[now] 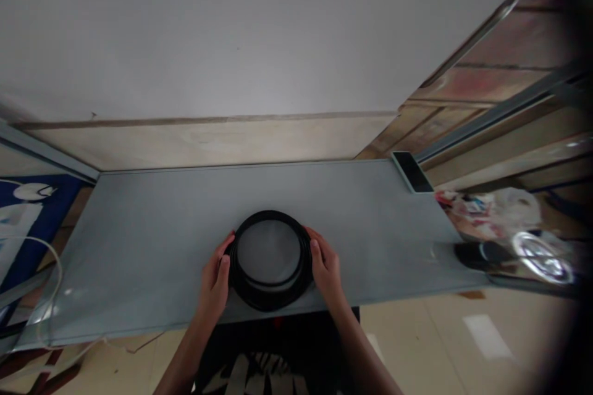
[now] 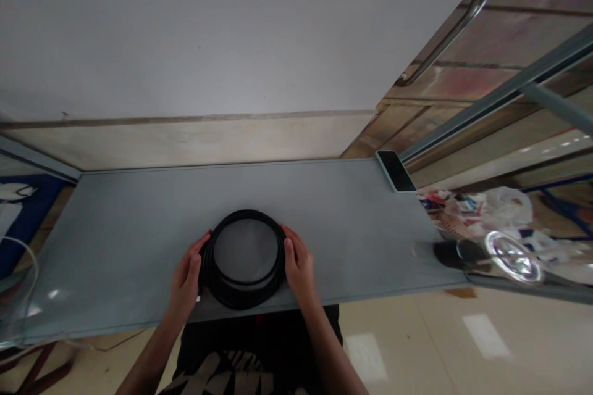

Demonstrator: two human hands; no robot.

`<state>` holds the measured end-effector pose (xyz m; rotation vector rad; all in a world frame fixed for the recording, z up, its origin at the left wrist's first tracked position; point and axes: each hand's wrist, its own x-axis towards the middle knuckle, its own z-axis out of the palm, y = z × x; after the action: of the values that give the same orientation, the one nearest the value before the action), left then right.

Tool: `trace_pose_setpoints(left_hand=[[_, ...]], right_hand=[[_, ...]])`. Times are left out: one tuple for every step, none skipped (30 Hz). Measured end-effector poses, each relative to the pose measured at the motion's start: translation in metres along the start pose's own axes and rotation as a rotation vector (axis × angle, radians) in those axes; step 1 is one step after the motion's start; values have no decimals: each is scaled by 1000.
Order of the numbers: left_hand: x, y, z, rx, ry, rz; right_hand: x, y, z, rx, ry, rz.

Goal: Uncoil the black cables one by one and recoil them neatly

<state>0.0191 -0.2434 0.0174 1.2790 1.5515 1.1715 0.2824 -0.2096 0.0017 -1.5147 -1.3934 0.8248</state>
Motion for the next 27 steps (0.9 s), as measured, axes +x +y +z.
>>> trace_pose_setpoints(left_hand=[[-7,0,-1,-14,-8,-15],[-12,0,-3,-27,-6,-27],[-15,0,-4,-38,0,-38],[-17,0,-5,-48,13,-49],[-17,1,-7,-56,31,-56],[-16,2,-8,-58,49,-64],[-13,3,-10,-53,63,-72],[-9,4,-13,-40,74,-79],[-5,4,-16,-19,85,-81],[1,5,-20,7,94,-82],[7,5,-24,34,105,-78],[14,4,-28,59,112,-75],[21,3,-33,78,118,-74],[28,2,-37,100,120,-71],[35,1,-40,126,109,-59],[42,1,-41,148,103,-41],[49,0,-42,165,93,-20],[56,1,-41,188,70,5],[63,1,-40,219,34,34],[70,3,-37,256,-14,66],[78,5,-33,303,-67,97],[86,6,-29,337,-105,128],[95,8,-25,358,-147,157],[105,10,-20,371,-169,183],[117,11,-15,374,-181,205],[129,11,-10,361,-165,216],[142,12,-4,336,-157,212]], right_hand=[[-8,0,-2,-8,10,10],[-13,0,-3,-13,22,21],[-18,0,-5,-13,39,32],[-20,-1,-6,-8,58,42],[-21,-1,-7,1,80,52],[-20,-2,-8,12,102,61],[-19,-2,-9,22,121,72],[-16,-2,-10,30,132,82],[-13,-1,-11,35,140,90],[-10,0,-13,38,145,95],[-6,1,-15,37,153,97],[-2,2,-17,36,165,99],[1,4,-18,34,180,100],[5,5,-20,33,195,100],[8,5,-21,34,204,98],[10,5,-21,37,205,92],[12,5,-21,39,201,82],[13,4,-21,34,199,67],[14,2,-21,25,205,48],[13,1,-20,14,225,29],[11,-1,-19,3,255,11],[9,-2,-18,-12,292,-8],[5,-4,-18,-29,333,-30],[1,-5,-17,-53,372,-62],[-5,-5,-17,-87,405,-106],[-11,-6,-16,-127,426,-166],[-19,-7,-16,-164,434,-238]])
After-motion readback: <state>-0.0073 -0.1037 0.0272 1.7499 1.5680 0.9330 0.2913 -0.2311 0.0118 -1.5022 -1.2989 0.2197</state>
